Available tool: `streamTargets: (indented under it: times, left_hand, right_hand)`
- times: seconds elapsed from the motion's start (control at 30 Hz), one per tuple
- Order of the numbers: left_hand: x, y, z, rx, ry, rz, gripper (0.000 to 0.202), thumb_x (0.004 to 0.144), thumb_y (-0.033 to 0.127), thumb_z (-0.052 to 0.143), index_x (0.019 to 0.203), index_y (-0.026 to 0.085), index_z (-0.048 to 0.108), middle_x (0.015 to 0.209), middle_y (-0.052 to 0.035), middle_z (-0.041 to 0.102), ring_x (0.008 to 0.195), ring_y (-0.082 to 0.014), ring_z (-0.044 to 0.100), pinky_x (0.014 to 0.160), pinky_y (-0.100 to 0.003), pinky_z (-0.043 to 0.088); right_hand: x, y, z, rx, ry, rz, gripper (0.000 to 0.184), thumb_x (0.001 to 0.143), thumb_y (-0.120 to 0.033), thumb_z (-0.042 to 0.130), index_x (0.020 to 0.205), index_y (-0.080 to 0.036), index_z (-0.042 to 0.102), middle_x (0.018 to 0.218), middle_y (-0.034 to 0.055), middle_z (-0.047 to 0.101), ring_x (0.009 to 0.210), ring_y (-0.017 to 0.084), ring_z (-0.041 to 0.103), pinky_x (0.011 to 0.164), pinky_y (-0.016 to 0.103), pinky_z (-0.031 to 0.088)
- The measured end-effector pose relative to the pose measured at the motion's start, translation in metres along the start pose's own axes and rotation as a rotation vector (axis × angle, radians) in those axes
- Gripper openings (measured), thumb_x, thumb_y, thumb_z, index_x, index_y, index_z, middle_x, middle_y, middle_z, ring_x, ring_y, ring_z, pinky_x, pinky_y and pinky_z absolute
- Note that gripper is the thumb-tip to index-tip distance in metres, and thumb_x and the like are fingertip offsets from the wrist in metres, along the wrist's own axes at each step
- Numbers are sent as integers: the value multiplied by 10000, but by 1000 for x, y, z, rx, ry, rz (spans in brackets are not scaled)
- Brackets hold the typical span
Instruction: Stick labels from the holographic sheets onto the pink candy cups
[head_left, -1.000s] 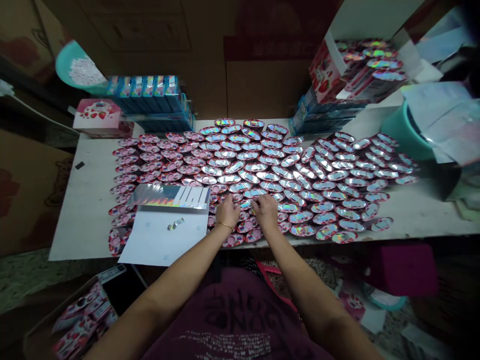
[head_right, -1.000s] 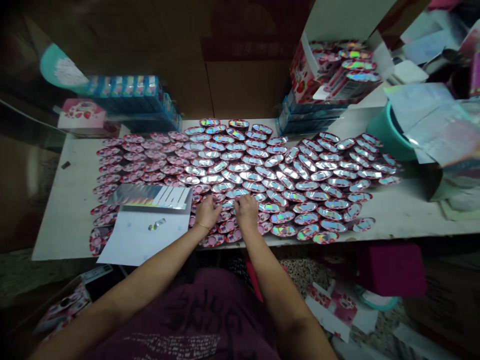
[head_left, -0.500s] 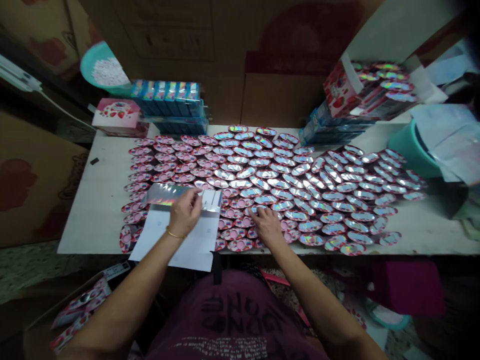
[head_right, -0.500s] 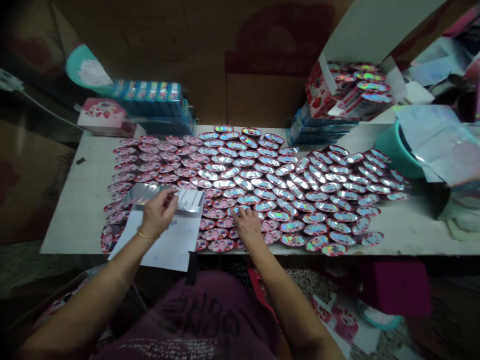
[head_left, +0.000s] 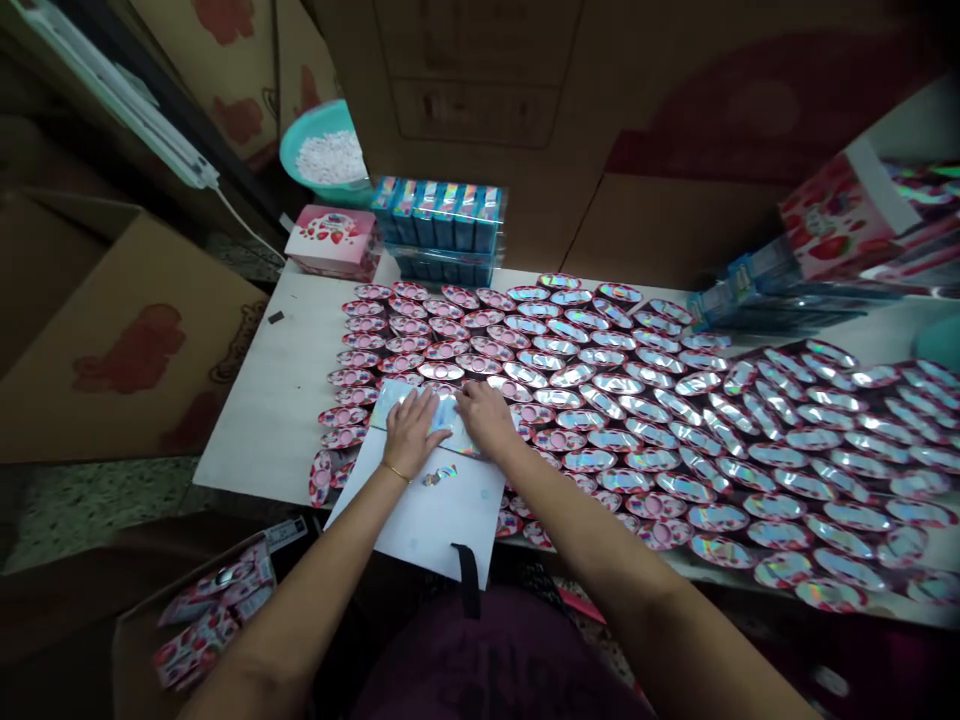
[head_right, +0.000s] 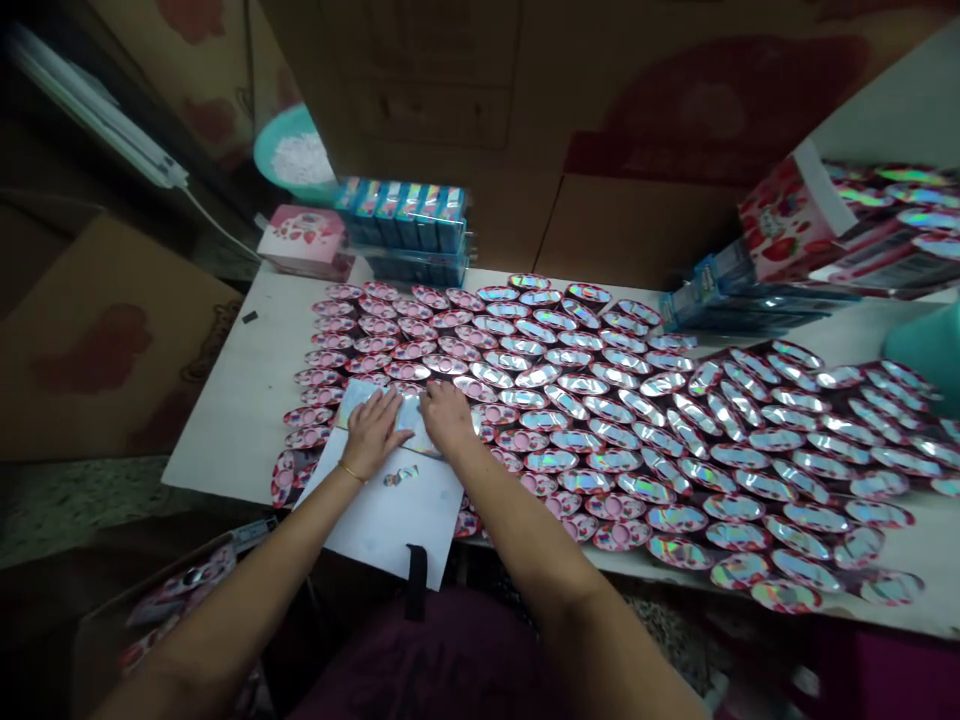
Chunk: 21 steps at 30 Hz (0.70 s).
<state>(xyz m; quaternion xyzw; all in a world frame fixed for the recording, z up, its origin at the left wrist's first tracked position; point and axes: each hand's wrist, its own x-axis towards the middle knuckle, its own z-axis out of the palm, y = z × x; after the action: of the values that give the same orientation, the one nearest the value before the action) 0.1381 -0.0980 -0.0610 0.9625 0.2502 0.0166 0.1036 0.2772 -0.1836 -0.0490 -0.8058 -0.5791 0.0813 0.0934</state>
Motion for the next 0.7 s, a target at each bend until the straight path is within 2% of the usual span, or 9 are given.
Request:
streamTargets:
  times: [0.13,0.23,0.3,0.4,0.47,0.53,0.6,0.7]
  left_hand:
    - [-2,-3,9,-25,-10,-35,589,792,465,445,1306,193,352,1387,-87,319,1298,-249,220,1014,-427,209]
    - [-4,-4,12,-55,-8,-46,537,840,410,370,1322,178,321,1388,-97,312,1305,-229,207,1020,-422,199]
    - [-5,-4,13,-85,-1,-52,509,865,361,316,1334,167,292,1391,-106,303,1307,-213,205,1022,-417,194]
    - [-4,-7,12,-137,5,-62,491,878,321,270,1344,165,267,1393,-109,300,1304,-200,215,1022,-414,194]
    - [-2,-8,10,-162,-1,-71,488,872,315,285,1339,176,281,1389,-108,308,1299,-209,228,1021,-427,190]
    - [1,-1,2,-177,13,-101,476,857,326,329,1312,185,337,1387,-107,314,1293,-235,235,1017,-456,185]
    - [2,16,-11,-233,38,-106,430,846,350,365,1236,188,446,1356,-102,371,1263,-250,287,1007,-462,211]
    - [1,60,-30,-479,-14,11,361,852,368,362,1077,184,575,1183,-83,547,1122,-203,450,962,-382,323]
  right_hand:
    - [-10,-12,14,-59,-5,-122,254,845,-175,401,1045,-121,549,1038,122,532,899,229,442,729,347,359]
    - [-15,-20,15,51,12,-76,232,845,-167,405,1012,-136,563,1018,114,550,901,214,457,755,343,367]
    - [-18,-26,11,264,77,48,193,837,-170,422,916,-158,598,947,91,575,890,192,477,774,327,374]
    - [-31,-29,-6,832,215,320,133,787,-201,487,789,-173,618,815,42,595,770,148,519,705,273,409]
    - [-50,-26,-20,1243,274,504,112,747,-242,528,774,-183,620,741,7,600,665,123,525,626,246,416]
    - [-74,-16,-34,1524,325,648,122,706,-271,574,782,-192,628,718,-13,612,632,113,528,603,239,412]
    - [-97,-3,-44,1663,398,758,132,653,-268,633,758,-190,639,705,-20,618,625,105,530,600,231,405]
    - [-124,18,-48,1774,501,911,156,585,-251,695,711,-181,638,621,-35,590,553,81,497,521,202,371]
